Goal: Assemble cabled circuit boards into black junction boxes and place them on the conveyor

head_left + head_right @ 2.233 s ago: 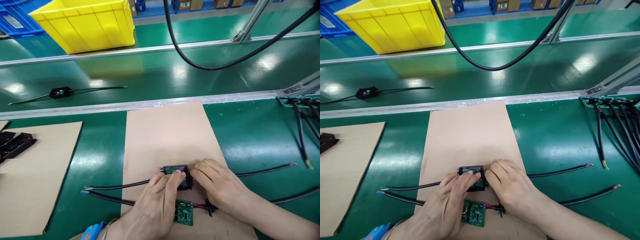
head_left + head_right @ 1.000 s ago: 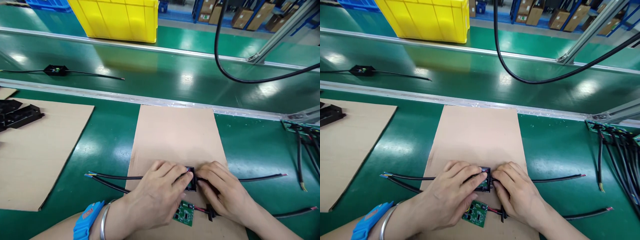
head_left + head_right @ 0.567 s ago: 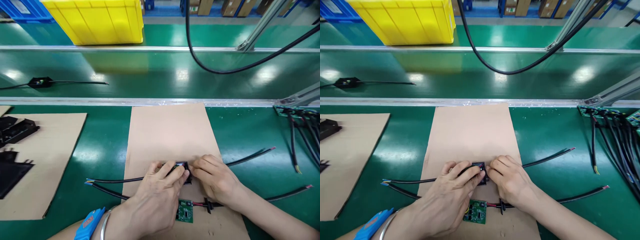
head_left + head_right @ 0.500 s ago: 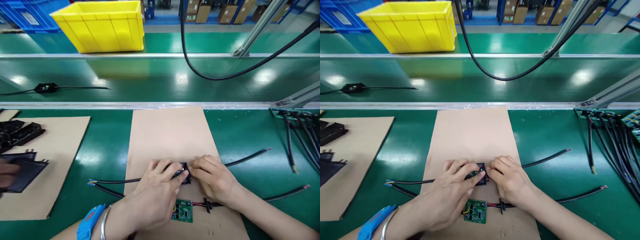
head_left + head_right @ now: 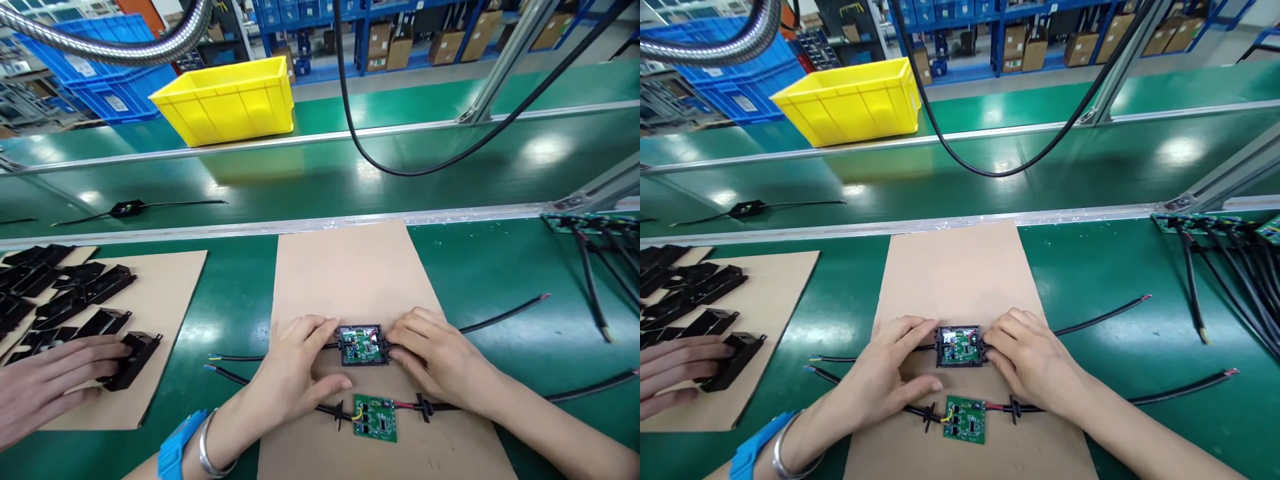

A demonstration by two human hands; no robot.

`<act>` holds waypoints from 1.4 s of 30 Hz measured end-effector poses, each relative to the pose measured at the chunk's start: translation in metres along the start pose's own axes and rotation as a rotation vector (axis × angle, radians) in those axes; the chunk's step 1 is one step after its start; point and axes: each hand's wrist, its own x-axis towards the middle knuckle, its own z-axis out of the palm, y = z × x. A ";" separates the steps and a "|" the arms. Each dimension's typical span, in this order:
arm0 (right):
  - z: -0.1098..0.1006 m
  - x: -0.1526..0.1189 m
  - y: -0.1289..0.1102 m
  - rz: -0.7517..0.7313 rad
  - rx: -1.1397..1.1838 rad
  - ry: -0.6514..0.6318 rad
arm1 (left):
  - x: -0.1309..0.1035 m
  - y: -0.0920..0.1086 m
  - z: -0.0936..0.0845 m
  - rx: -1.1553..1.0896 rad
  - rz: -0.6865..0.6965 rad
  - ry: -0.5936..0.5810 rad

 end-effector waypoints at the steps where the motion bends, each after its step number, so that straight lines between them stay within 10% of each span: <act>1: 0.003 0.000 0.000 -0.016 -0.014 0.009 | 0.003 -0.001 0.004 0.002 0.012 0.019; 22: -0.006 0.013 -0.023 0.003 -0.055 0.097 | 0.001 -0.004 -0.008 -0.054 -0.024 -0.022; 30: 0.036 0.050 -0.066 -0.158 -0.300 -0.040 | 0.008 -0.007 0.000 -0.046 0.025 0.075; 42: -0.002 0.046 -0.033 0.032 -0.049 -0.079 | 0.006 -0.006 0.001 0.012 0.083 0.123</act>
